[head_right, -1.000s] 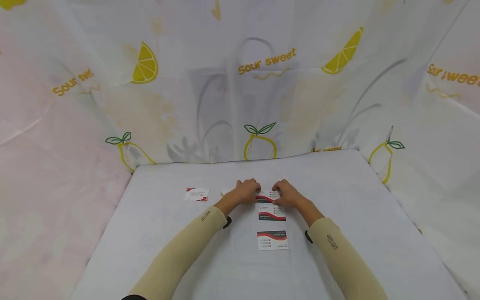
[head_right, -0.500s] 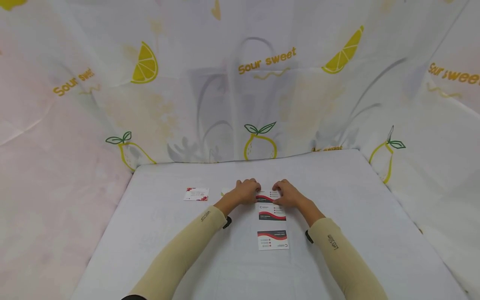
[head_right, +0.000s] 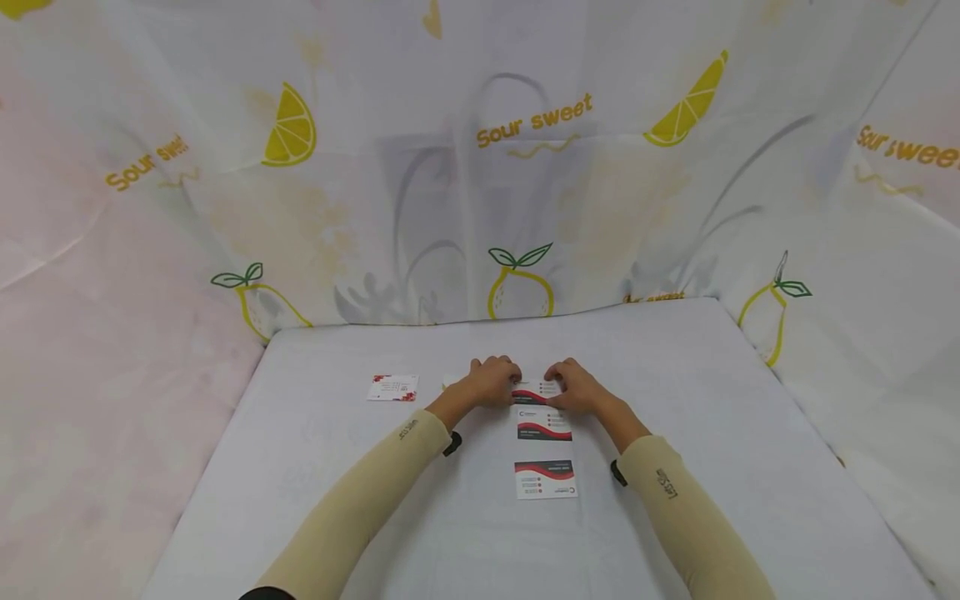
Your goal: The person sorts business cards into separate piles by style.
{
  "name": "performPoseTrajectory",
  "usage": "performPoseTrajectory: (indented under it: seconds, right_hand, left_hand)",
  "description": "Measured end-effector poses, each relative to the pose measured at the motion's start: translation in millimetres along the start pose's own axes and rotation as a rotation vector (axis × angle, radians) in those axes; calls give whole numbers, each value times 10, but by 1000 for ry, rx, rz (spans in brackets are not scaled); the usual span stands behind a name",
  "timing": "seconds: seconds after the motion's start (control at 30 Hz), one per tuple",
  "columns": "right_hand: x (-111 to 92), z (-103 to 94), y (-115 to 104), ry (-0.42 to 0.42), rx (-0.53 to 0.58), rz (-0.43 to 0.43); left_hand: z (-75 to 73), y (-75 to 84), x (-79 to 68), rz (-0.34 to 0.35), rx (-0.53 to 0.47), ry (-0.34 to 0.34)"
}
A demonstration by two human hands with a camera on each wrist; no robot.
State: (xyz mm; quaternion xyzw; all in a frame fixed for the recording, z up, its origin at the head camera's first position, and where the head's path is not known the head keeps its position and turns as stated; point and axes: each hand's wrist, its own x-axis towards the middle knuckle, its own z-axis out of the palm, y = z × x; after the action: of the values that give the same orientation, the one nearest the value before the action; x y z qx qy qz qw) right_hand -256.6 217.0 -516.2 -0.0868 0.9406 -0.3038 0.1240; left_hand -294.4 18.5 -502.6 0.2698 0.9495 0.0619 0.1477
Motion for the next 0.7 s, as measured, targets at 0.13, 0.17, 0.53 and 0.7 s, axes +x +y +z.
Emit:
performPoseTrajectory:
  seconds: [0.13,0.17,0.53,0.7]
  right_hand:
    - [-15,-10,-12,-14,17,-17]
    - [-21,-14,-14,-15,11,-29]
    - [-18,-58,85,40,54,-5]
    - [-99,-52,141,74,85,-35]
  left_hand:
    - [7,-36,2,13,-10,10]
    - [10,-42,1,20,-7,13]
    - [9,-65,-124,142,-73,101]
    - [19,-33,-290,239,-167,91]
